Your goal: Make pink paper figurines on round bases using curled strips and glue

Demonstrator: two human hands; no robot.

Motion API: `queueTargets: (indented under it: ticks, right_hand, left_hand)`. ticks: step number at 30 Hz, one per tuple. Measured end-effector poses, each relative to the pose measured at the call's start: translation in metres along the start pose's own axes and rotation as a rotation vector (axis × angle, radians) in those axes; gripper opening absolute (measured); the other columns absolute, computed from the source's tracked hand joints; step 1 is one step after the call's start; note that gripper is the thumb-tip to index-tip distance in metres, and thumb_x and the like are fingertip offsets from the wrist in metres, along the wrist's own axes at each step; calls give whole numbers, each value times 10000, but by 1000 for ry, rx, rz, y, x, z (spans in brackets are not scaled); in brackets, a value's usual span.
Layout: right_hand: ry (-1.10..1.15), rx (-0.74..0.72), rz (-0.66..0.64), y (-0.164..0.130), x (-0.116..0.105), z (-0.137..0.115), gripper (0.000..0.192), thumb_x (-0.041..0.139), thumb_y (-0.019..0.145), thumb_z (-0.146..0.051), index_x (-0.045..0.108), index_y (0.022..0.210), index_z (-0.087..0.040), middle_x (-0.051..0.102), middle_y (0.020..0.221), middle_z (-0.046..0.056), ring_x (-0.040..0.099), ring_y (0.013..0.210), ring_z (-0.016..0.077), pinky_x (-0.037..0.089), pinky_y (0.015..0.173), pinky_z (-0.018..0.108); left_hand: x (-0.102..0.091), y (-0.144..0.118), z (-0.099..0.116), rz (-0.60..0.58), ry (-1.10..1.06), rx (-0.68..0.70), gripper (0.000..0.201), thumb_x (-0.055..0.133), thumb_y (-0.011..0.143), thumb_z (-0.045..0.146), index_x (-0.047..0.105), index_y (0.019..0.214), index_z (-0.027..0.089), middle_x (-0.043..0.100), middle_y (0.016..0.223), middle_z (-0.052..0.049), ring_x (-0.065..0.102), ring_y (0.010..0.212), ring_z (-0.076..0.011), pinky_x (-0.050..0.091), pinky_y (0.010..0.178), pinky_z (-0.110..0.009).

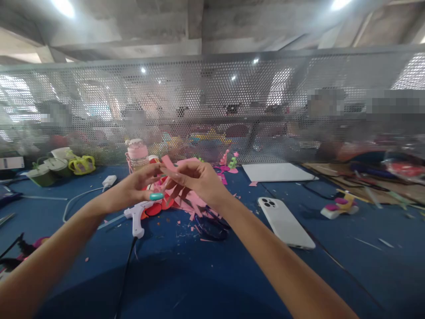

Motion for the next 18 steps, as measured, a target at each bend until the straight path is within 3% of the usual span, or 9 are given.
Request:
queueTargets:
  ticks: [2,4,7,13,18]
  right_hand:
    - [104,29,-80,-2,5,0,225,628,696,-388,560,638,-181,627,595,-24,598,477,96,447,389,191]
    - [159,58,-148,-4,5,2,274,585,724,-434,531,620,-185,597,539,-37,576,439,88,432,374,189]
    - [134,111,-218,-3,-1,7,354,526,748,-489,493,566,-187,526,436,-54,496,350,65,378,342,185]
    - [66,153,-209,3,-23,18,346,561,727,-469,489,551,-180,549,466,-51,462,334,44,316,316,167]
    - [-46,256,-399,0,-24,18,249,588,736,-356,572,607,-144,629,562,4,508,372,54,371,359,171]
  left_hand:
    - [7,1,-2,-66,-138,-31,356,545,750,349,538,1069,191,585,1080,-74,550,984,-199,467,817,-308]
    - [13,3,-5,-103,-171,-122,238,513,767,365,608,875,175,651,802,-50,601,746,-160,493,655,-263]
    - [17,5,-11,-193,-217,-257,252,508,764,367,572,625,167,569,495,-4,482,414,-87,391,412,-210]
    - [-4,7,-25,-164,-237,-334,281,539,726,401,494,574,169,524,472,19,383,335,-43,274,336,-181]
    - [-25,5,-30,-161,-55,-325,297,506,767,386,484,591,147,519,507,27,343,365,-25,239,356,-166]
Point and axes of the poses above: each hand's wrist, its own y-axis towards the middle knuckle, its own x-axis out of the palm, z = x × y, the point moved 2 cm from there along y, towards the middle knuckle
